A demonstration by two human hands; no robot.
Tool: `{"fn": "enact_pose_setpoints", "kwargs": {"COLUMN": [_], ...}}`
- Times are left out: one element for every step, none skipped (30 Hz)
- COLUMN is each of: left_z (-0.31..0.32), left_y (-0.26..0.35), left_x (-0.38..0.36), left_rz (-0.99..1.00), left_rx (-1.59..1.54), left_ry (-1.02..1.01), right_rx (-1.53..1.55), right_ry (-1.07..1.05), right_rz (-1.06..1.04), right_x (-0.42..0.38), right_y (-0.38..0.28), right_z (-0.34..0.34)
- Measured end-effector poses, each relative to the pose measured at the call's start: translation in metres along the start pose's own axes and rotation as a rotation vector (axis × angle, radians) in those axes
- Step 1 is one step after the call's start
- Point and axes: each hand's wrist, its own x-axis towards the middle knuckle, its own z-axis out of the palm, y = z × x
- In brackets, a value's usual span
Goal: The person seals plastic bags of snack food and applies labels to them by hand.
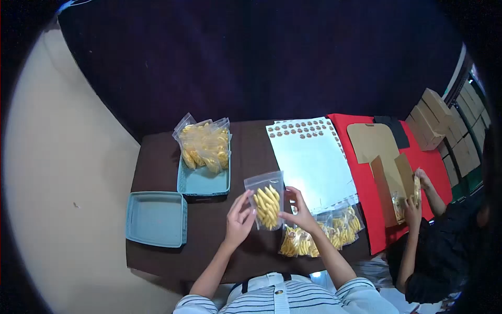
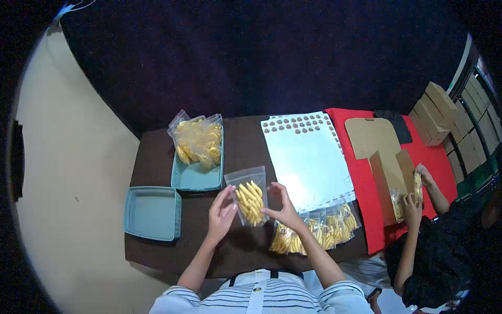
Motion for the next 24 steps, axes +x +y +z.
{"fn": "enact_pose_setpoints", "kwargs": {"left_z": [0.003, 0.006, 0.007, 0.008, 0.009, 0.011, 0.016, 0.018, 0.018, 0.023, 0.02, 0.018, 0.017, 0.018, 0.017, 0.015, 0.011, 0.006, 0.004, 0.001, -0.003, -0.005, -0.005, -0.006], "left_y": [0.004, 0.007, 0.009, 0.01, 0.009, 0.005, -0.001, -0.008, -0.019, -0.026, -0.034, -0.039, -0.043, -0.047, -0.049, -0.052, -0.053, -0.055, -0.056, -0.058, -0.061, -0.062, -0.061, -0.065], "left_x": [0.0, 0.0, 0.001, 0.002, 0.004, 0.004, 0.004, 0.003, 0.0, -0.001, -0.003, -0.005, -0.005, -0.005, -0.004, -0.004, -0.002, -0.001, 0.0, 0.0, 0.0, 0.001, 0.001, 0.002], "left_rz": [-0.002, -0.006, -0.001, -0.025, -0.051, -0.046, -0.08, -0.114, -0.183, -0.19, -0.291, -0.392, -0.391, -0.401, -0.412, -0.413, -0.418, -0.422, -0.442, -0.442, -0.459, -0.475, -0.491, -0.488], "left_rx": [-0.082, -0.164, -0.165, -0.197, -0.228, -0.229, -0.271, -0.313, -0.278, -0.252, -0.309, -0.367, -0.37, -0.393, -0.417, -0.419, -0.41, -0.4, -0.41, -0.414, -0.407, -0.4, -0.371, -0.373], "left_ry": [-0.005, -0.012, -0.018, -0.002, 0.015, 0.01, 0.077, 0.145, 0.121, 0.13, 0.071, 0.011, 0.008, 0.075, 0.142, 0.139, 0.161, 0.184, 0.209, 0.21, 0.214, 0.219, 0.245, 0.25], "right_rx": [0.053, 0.122, 0.181, 0.24, 0.237, 0.245, 0.253, 0.31, 0.322, 0.333, 0.369, 0.319, 0.329, 0.339, 0.342, 0.337, 0.278, 0.218, 0.12, 0.111, -0.039, -0.101, -0.317, -0.46], "right_ry": [-0.09, -0.124, -0.161, -0.199, -0.196, -0.173, -0.151, -0.121, -0.114, -0.107, -0.128, -0.156, -0.184, -0.213, -0.235, -0.243, -0.22, -0.198, -0.139, -0.084, -0.021, 0.054, 0.136, 0.215], "right_rz": [0.088, 0.031, 0.099, 0.168, 0.164, 0.182, 0.202, 0.195, 0.165, 0.138, 0.138, 0.197, 0.202, 0.205, 0.193, 0.204, 0.214, 0.224, 0.236, 0.197, 0.178, 0.229, 0.203, 0.105], "right_x": [0.0, 0.003, 0.003, 0.002, 0.004, 0.005, 0.006, 0.009, 0.012, 0.015, 0.019, 0.023, 0.027, 0.032, 0.04, 0.05, 0.063, 0.077, 0.093, 0.11, 0.13, 0.149, 0.168, 0.186], "right_y": [-0.009, -0.003, -0.01, -0.016, -0.015, -0.012, -0.009, -0.004, -0.001, 0.002, 0.014, 0.017, 0.018, 0.018, 0.019, 0.035, 0.05, 0.065, 0.081, 0.112, 0.133, 0.146, 0.173, 0.185], "right_z": [-0.004, -0.004, -0.005, -0.006, -0.006, -0.004, -0.001, 0.004, 0.008, 0.01, 0.012, 0.011, 0.012, 0.012, 0.011, 0.006, -0.001, -0.011, -0.022, -0.035, -0.049, -0.063, -0.078, -0.093]}}
